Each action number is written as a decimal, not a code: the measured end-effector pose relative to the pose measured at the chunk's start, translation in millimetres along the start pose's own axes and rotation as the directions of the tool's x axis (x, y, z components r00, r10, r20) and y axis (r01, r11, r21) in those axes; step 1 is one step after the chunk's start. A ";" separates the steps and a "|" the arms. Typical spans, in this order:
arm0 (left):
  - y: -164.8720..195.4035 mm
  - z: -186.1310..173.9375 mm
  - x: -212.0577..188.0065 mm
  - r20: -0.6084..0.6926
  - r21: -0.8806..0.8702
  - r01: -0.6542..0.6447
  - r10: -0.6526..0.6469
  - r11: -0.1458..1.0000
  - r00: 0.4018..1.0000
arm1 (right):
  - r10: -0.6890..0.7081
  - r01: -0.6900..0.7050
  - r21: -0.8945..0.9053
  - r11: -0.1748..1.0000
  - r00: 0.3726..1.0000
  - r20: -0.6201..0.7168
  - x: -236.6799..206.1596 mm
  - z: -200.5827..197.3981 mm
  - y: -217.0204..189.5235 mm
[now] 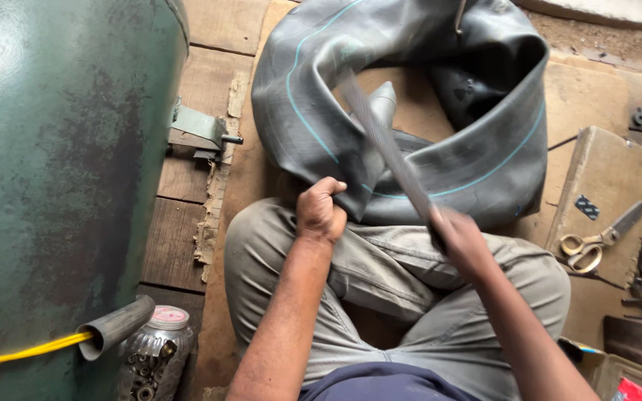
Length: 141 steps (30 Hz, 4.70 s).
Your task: The person sits on the floor and uses a metal file to roughen the surface of a black rubber tire. They then place a small patch onto the prepared area and apply glue from a tube to the patch.
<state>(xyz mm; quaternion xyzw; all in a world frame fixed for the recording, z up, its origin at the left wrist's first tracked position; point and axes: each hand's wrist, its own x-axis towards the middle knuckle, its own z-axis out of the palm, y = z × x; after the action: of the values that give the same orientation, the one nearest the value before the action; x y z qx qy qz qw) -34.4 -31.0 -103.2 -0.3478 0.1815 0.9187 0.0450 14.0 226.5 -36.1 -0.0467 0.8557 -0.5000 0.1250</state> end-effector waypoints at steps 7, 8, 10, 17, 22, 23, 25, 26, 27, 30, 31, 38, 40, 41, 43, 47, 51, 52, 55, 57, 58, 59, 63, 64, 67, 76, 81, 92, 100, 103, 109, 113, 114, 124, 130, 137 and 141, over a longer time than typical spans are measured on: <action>1.9 3.7 1.1 0.051 0.029 0.023 -0.025 0.999 0.998 | 0.156 -0.156 -0.009 0.988 0.988 -0.004 -1.6 43.7 -3.3; 3.4 5.2 -0.5 0.067 0.027 0.015 -0.017 1.000 0.998 | 0.231 -0.231 0.071 0.970 0.973 0.006 21.8 54.6 -10.7; 6.2 9.4 -3.6 0.091 0.039 -0.009 0.005 0.999 0.996 | 0.230 -0.224 0.140 0.964 0.973 -0.027 68.7 63.8 -25.5; 4.1 9.8 -11.9 0.025 0.071 -0.051 0.050 0.996 0.998 | 0.178 -0.176 0.134 0.975 0.984 -0.004 18.8 11.3 -3.0; -1.3 8.4 -5.7 0.064 0.045 -0.070 0.067 0.996 0.996 | -0.013 0.011 0.094 0.996 1.000 0.015 -57.3 14.7 17.3; -2.3 7.7 -6.0 0.087 0.057 -0.085 0.080 0.995 0.993 | -0.241 0.244 0.126 0.961 0.970 -0.039 -54.1 27.0 13.3; -3.6 6.0 -8.7 0.105 0.107 -0.086 0.074 0.991 0.992 | 0.189 -0.193 -0.085 0.977 0.980 -0.056 -14.9 49.7 6.9; -3.5 4.9 -10.6 0.118 0.143 -0.093 0.076 0.985 0.990 | 0.234 -0.229 0.153 0.961 0.972 -0.014 8.5 61.6 1.4; -1.7 5.1 -10.8 0.138 0.179 -0.112 0.088 0.977 0.987 | 0.245 -0.239 0.227 0.944 0.969 -0.001 38.5 71.1 -6.4; -0.1 2.6 -15.6 0.132 0.201 -0.091 0.066 0.975 0.989 | 0.025 -0.026 -0.006 1.000 0.981 -0.193 88.9 70.0 -22.5; -1.3 1.1 -18.1 0.159 0.235 -0.093 0.056 0.968 0.986 | 0.026 -0.023 0.017 1.000 0.978 -0.209 92.5 61.8 -24.1; -10.1 -9.0 -20.7 0.220 0.182 0.008 -0.049 0.983 0.974 | 0.290 -0.285 -0.068 0.956 0.955 0.063 -42.3 4.9 8.7; -10.0 -7.1 -17.8 0.184 0.181 0.009 -0.043 0.983 0.982 | -0.067 0.067 0.075 0.995 0.998 -0.003 -59.2 22.7 12.2; -9.6 -5.6 -17.6 0.174 0.190 0.007 -0.041 0.982 0.984 | -0.242 0.248 0.137 0.959 0.969 -0.059 -57.7 34.7 8.8; -8.4 -2.4 -19.6 0.160 0.203 0.008 -0.041 0.979 0.986 | 0.303 -0.307 -0.130 0.943 0.952 -0.047 -19.0 52.3 3.0; -0.9 6.0 -23.6 0.185 0.195 -0.005 -0.032 0.981 0.982 | 0.027 -0.020 0.057 0.998 0.990 -0.140 82.2 72.3 -18.8; 1.2 5.9 -31.7 0.185 0.146 -0.051 0.023 0.988 0.982 | 0.031 -0.046 -0.072 0.996 0.979 -0.204 72.5 42.7 -5.8; 2.5 5.4 -32.2 0.193 0.131 -0.049 0.023 0.990 0.981 | 0.120 -0.123 -0.011 0.992 0.982 -0.148 53.1 35.3 2.6; 0.9 2.2 -34.4 0.200 0.078 -0.014 -0.001 0.997 0.980 | 0.283 -0.283 -0.045 0.958 0.959 -0.005 -38.0 15.8 27.4; -2.4 0.5 -34.0 0.222 0.041 0.018 -0.026 0.999 0.975 | 0.354 -0.354 -0.021 0.935 0.935 0.021 -80.5 29.8 33.4; -4.3 -0.2 -33.2 0.162 0.083 0.009 -0.023 0.997 0.986 | 0.320 -0.320 0.065 0.945 0.947 0.006 -87.9 44.9 32.0; -6.1 -1.4 -33.0 0.109 0.125 0.000 -0.013 0.992 0.994 | 0.281 -0.276 0.150 0.949 0.960 -0.015 -85.6 57.0 27.4; -7.0 -6.2 -36.9 0.272 0.231 -0.117 0.051 0.966 0.961 | 0.193 -0.196 -0.034 0.980 0.979 -0.064 26.3 80.9 1.4; -4.3 -5.6 -38.7 0.308 0.226 -0.123 0.049 0.966 0.950 | -0.055 0.053 -0.014 0.998 0.987 -0.153 57.8 81.2 -9.4; 0.0 2.9 -48.6 0.346 0.231 -0.108 0.022 0.967 0.938 | 0.064 -0.069 -0.009 0.998 0.960 -0.272 95.8 64.7 -26.7; -3.5 7.1 -59.9 0.354 0.412 -0.146 -0.010 0.900 0.935 | 0.390 -0.410 0.244 0.879 0.912 0.129 -84.7 28.5 29.6; -4.5 -6.6 -41.8 0.334 0.408 -0.129 -0.016 0.904 0.942 | 0.220 -0.213 0.160 0.964 0.975 -0.031 -8.5 75.0 27.6; -1.7 7.0 -53.6 0.308 0.625 -0.146 -0.071 0.767 0.949 | 0.344 -0.332 0.253 0.909 0.939 -0.005 -25.5 25.6 9.8; -13.3 -15.1 -27.8 0.241 0.522 -0.058 -0.082 0.851 0.967 | 0.353 -0.353 0.047 0.934 0.936 0.006 -43.5 55.4 10.9; -11.4 -14.3 -32.2 0.200 0.521 -0.006 -0.115 0.854 0.973 | 0.214 -0.208 0.094 0.974 0.975 -0.060 39.9 75.6 -5.7; -8.8 -1.6 -41.5 0.227 0.452 -0.104 -0.001 0.886 0.974 | 0.171 -0.174 -0.027 0.984 0.983 -0.070 31.9 34.7 -5.3; -10.3 -3.4 -43.9 0.198 0.381 -0.058 -0.020 0.923 0.980 | 0.485 -0.494 0.049 0.868 0.865 0.131 -64.6 10.0 17.8; -10.9 -4.4 -43.4 0.208 0.351 -0.051 -0.025 0.935 0.978 | 0.445 -0.455 0.081 0.887 0.888 0.118 -74.9 16.0 21.4; -7.8 9.1 -53.0 0.236 0.358 -0.105 0.019 0.928 0.972 | 0.247 -0.217 0.318 0.923 0.967 -0.055 56.3 70.0 -15.0; -6.4 8.9 -54.4 0.250 0.344 -0.143 0.056 0.928 0.967 | 0.309 -0.306 -0.055 0.950 0.950 0.044 -37.3 12.3 4.4; -11.0 -1.6 -45.4 0.193 0.388 -0.029 -0.050 0.921 0.980 | 0.229 -0.228 0.070 0.971 0.973 -0.010 -24.0 64.1 -0.8; -10.6 1.8 -47.5 0.239 0.448 -0.085 -0.028 0.890 0.971 | 0.156 -0.134 0.172 0.976 0.980 -0.121 62.3 72.0 -15.5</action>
<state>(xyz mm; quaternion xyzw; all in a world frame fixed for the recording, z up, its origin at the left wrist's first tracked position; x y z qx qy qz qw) 2.5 -18.4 -74.1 -0.2117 0.3896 0.8864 0.1331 -28.0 145.4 -66.8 0.0601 0.8195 -0.5599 0.1068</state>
